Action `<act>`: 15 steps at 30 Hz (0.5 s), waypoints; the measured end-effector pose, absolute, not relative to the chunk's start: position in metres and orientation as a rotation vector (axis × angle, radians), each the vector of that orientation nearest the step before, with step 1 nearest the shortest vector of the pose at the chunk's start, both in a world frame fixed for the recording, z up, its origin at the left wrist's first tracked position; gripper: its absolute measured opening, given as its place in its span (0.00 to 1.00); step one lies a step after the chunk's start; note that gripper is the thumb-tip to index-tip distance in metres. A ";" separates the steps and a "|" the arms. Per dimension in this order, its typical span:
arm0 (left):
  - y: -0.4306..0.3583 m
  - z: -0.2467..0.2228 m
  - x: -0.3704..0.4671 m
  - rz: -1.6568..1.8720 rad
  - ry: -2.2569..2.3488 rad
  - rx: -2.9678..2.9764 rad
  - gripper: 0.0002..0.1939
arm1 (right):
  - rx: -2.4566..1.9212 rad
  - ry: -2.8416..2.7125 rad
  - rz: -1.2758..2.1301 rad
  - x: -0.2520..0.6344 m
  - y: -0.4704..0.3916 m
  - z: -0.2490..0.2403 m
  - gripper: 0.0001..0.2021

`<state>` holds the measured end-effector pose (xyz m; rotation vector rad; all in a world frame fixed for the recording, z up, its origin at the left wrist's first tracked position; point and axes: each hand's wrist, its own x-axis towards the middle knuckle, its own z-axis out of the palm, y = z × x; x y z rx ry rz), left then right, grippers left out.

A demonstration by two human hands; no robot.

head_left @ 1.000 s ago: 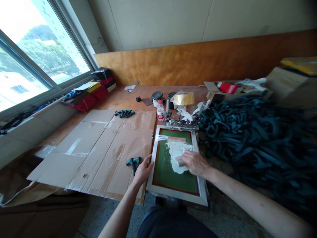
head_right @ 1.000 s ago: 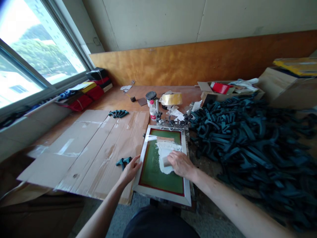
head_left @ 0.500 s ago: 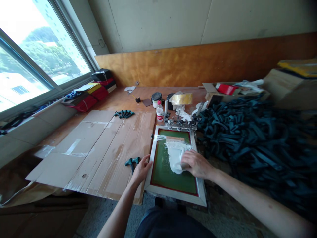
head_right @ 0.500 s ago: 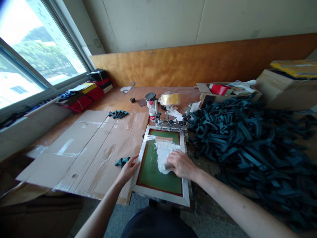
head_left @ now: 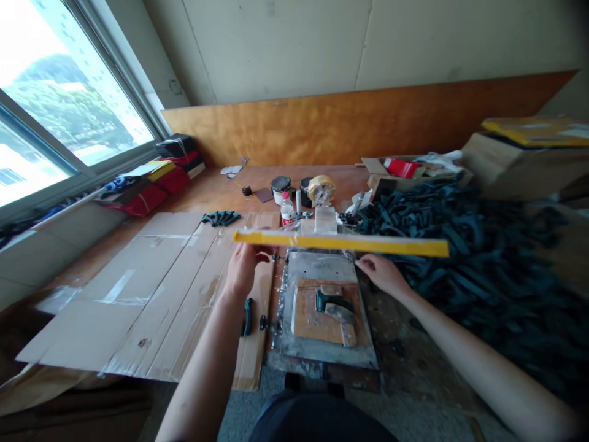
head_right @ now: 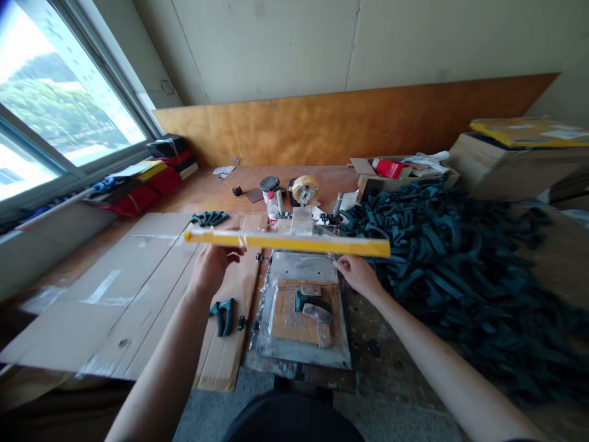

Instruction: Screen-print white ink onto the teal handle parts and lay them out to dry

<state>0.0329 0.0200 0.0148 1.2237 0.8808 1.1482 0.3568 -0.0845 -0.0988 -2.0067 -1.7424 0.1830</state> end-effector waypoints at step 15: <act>-0.114 -0.141 0.052 0.427 1.040 0.850 0.33 | -1.760 -2.174 0.160 0.218 -0.136 -0.128 0.07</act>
